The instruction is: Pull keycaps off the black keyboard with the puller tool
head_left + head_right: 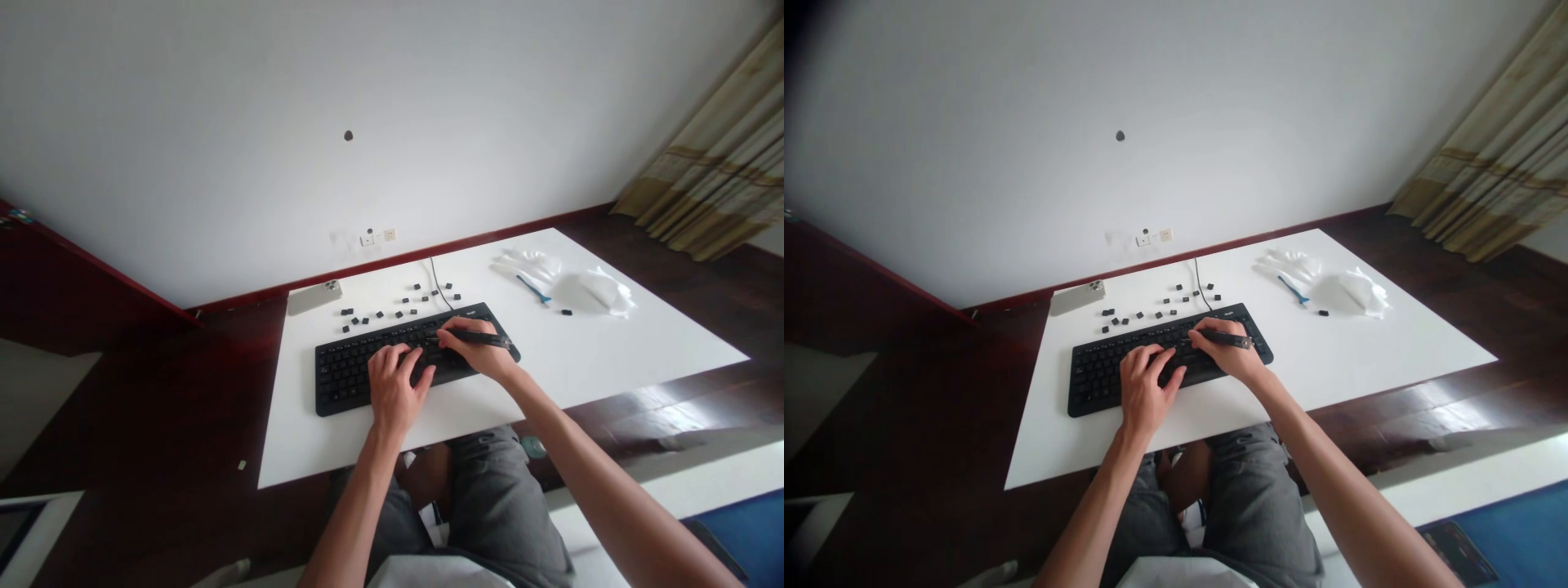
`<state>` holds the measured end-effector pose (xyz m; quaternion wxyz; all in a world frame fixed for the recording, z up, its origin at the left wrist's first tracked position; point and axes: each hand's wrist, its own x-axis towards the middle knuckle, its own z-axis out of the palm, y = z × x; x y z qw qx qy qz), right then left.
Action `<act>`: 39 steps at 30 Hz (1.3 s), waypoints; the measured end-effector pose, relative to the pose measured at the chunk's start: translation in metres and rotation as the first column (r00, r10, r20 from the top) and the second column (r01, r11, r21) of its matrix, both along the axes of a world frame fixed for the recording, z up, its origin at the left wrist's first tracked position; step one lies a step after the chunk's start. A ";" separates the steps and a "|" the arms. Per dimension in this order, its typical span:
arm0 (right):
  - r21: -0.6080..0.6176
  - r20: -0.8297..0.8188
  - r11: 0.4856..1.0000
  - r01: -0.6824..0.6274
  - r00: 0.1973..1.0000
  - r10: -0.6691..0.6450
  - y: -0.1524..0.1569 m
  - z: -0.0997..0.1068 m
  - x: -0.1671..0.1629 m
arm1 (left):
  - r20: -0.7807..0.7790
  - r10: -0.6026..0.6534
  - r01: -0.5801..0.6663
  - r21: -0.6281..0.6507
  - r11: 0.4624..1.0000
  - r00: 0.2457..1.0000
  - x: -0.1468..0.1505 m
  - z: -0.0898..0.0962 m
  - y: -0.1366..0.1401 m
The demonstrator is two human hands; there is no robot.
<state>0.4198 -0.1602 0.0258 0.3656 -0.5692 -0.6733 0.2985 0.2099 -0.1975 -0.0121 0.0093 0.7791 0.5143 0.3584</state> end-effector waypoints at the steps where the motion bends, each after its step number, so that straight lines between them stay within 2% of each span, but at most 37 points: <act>1: -0.008 0.020 1.000 -0.008 1.000 0.009 0.004 0.002 -0.001 | -0.033 -0.006 0.006 -0.014 1.000 0.999 0.001 0.001 0.000; 6: -0.064 0.105 0.998 -0.020 0.994 0.026 0.014 0.012 -0.009 | -0.135 0.012 -0.021 -0.066 0.998 0.991 0.007 0.003 -0.002; 13: -0.223 0.033 0.972 -0.072 0.996 0.082 0.023 0.010 -0.015 | -0.130 -0.020 0.007 -0.100 0.995 0.991 0.006 0.000 -0.001; 18: -0.231 0.054 0.969 -0.091 0.993 0.107 0.026 0.014 -0.019 | -0.121 -0.036 0.024 -0.099 0.995 0.992 0.006 0.000 0.000; 22: -0.265 0.147 0.956 -0.129 0.974 0.172 0.029 0.022 -0.021 | -0.109 -0.049 0.038 -0.096 0.995 0.993 0.006 0.000 0.000; 27: -0.374 0.187 0.903 -0.209 0.937 0.295 0.047 0.030 -0.020 | -0.077 -0.040 0.034 -0.082 0.996 0.996 0.005 -0.002 -0.001; 30: -0.504 0.105 0.814 -0.289 0.915 0.391 0.063 0.032 -0.020 | -0.066 -0.029 0.024 -0.074 0.997 0.997 0.005 -0.003 -0.001; 33: -0.605 0.025 0.727 -0.325 0.905 0.425 0.073 0.033 -0.020 | -0.070 -0.022 0.017 -0.073 0.997 0.997 0.005 -0.003 -0.001; 35: -0.616 0.016 0.715 -0.329 0.903 0.430 0.075 0.032 -0.020 | -0.074 -0.012 0.007 -0.067 0.998 0.997 0.004 -0.003 -0.001; 39: -0.533 -0.021 0.756 -0.381 0.899 0.438 0.069 0.028 -0.017 | -0.068 -0.006 0.001 -0.065 0.998 0.998 0.005 -0.004 -0.001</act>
